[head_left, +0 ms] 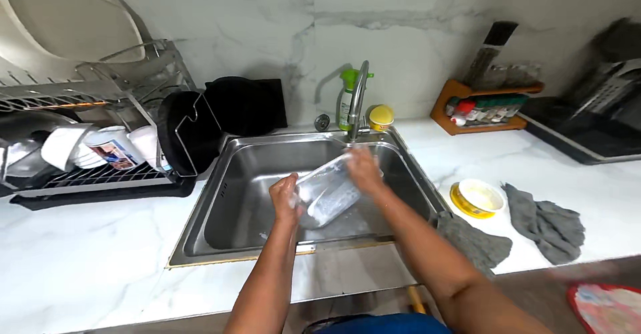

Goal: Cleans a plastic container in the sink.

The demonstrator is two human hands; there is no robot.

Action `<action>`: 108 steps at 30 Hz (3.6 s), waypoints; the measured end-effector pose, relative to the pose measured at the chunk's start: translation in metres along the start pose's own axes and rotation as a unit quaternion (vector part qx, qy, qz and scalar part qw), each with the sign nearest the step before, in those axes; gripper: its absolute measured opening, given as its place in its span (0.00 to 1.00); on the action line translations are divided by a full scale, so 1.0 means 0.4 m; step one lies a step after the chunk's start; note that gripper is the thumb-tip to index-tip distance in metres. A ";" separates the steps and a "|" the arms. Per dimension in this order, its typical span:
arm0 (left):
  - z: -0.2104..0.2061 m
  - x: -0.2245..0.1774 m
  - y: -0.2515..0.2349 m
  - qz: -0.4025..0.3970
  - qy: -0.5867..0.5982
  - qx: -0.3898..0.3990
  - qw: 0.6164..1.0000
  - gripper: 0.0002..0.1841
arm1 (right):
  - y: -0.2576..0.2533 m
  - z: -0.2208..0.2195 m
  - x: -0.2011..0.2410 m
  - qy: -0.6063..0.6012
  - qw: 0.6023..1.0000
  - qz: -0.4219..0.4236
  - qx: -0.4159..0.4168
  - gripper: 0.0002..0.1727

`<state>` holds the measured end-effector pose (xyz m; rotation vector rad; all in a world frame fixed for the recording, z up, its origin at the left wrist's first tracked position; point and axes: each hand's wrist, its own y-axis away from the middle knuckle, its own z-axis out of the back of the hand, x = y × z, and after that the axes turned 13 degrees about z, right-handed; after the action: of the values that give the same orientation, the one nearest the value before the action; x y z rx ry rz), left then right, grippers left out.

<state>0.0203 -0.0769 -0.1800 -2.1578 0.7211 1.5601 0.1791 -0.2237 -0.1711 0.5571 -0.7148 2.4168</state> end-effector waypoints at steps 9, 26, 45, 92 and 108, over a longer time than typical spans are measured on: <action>0.031 0.021 -0.066 -0.031 -0.341 -0.018 0.939 0.19 | -0.044 0.173 0.031 -0.052 0.993 -0.101 -0.031 0.24; -0.106 0.069 0.013 0.064 -0.076 -0.022 0.995 0.25 | 0.065 -0.019 0.179 0.071 0.994 0.053 0.066 0.22; -0.094 0.026 0.052 -0.007 -0.198 0.030 0.980 0.14 | 0.049 0.003 0.283 0.059 0.992 0.096 0.058 0.19; 0.030 -0.001 -0.040 0.051 -0.069 -0.022 0.996 0.18 | -0.017 0.161 -0.209 -0.244 0.969 -0.042 0.011 0.23; -0.078 0.139 -0.039 0.300 -0.004 -0.165 0.940 0.24 | 0.088 -0.189 0.110 -0.158 0.941 -0.009 -0.300 0.36</action>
<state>0.0674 -0.0926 -0.2230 -2.2839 1.2834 2.1173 0.1073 -0.1865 -0.2195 0.6842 -1.5011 1.9526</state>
